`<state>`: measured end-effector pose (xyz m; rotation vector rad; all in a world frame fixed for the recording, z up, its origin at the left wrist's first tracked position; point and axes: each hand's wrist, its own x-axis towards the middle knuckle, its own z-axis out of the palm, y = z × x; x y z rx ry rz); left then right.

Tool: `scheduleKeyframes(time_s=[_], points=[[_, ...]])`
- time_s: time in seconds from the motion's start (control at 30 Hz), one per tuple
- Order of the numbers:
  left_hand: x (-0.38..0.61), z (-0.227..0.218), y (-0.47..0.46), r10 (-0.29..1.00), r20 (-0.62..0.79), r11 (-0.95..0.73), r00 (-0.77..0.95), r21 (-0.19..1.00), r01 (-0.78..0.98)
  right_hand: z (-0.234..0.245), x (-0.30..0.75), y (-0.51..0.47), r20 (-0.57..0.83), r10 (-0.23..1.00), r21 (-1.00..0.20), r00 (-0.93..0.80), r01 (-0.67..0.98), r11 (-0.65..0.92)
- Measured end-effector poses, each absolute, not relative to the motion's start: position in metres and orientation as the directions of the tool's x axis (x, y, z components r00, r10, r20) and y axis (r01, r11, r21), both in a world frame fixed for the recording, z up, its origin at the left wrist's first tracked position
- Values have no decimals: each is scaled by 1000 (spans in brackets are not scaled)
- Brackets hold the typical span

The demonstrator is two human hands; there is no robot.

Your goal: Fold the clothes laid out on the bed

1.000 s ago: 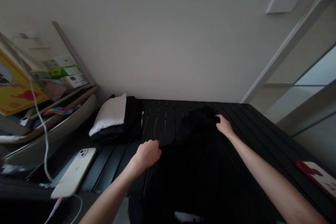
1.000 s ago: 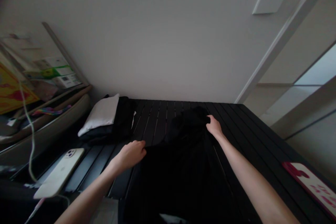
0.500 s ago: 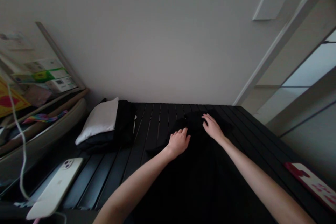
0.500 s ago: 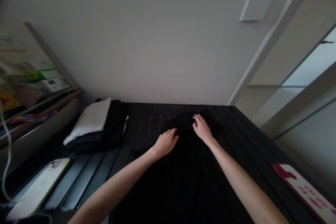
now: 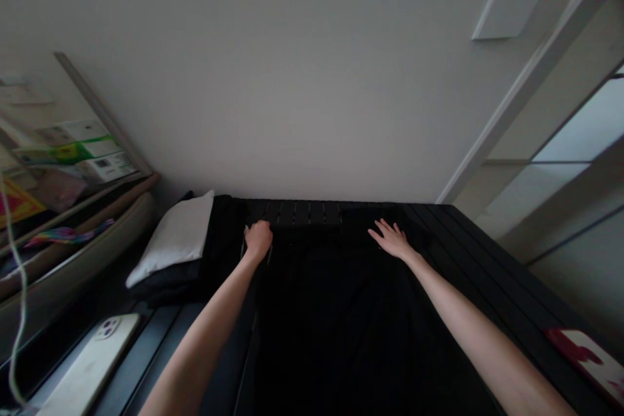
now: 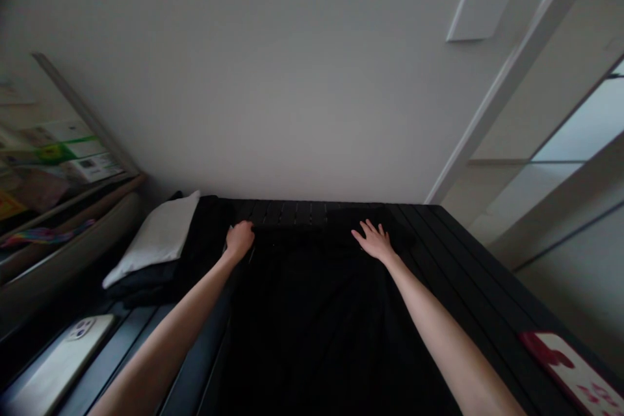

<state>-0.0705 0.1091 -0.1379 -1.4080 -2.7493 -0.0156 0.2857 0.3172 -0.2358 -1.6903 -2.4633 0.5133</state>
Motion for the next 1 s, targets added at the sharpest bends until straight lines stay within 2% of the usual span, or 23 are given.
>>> scheduleKeyframes(time_s=[0.13,0.2,0.27,0.33,0.37,0.47,0.53,0.67,0.8,0.9,1.0], points=[[-106,-125,100,680,156,728,-717,-22,685,-235,274,328,-71,988,-319,-136,942,107],[-113,-119,101,646,220,749,-731,-1,662,-233,263,325,-44,997,-297,-66,954,50],[-107,-115,105,663,293,714,-689,28,699,-230,249,315,50,995,-264,-90,959,100],[-89,-115,114,725,349,616,-594,57,785,-227,232,300,141,965,-217,-219,945,246],[-75,-117,120,773,350,541,-529,72,838,-226,224,292,144,944,-199,-298,926,322],[-32,-132,141,915,249,293,-319,133,947,-224,203,270,-4,890,-208,-456,871,445],[-9,-147,156,946,178,243,-272,171,955,-223,192,256,-81,874,-212,-479,865,455],[3,-174,185,912,49,400,-408,126,908,-222,176,221,-90,831,-206,-548,827,523],[-7,-185,202,768,-50,640,-639,2,769,-224,169,192,-64,792,-237,-608,780,580],[-12,-185,204,652,-135,747,-746,-55,663,-223,174,204,-115,859,-240,-498,854,463],[-14,-188,199,651,-132,749,-747,-49,661,-220,184,240,-185,918,-229,-351,924,307]])
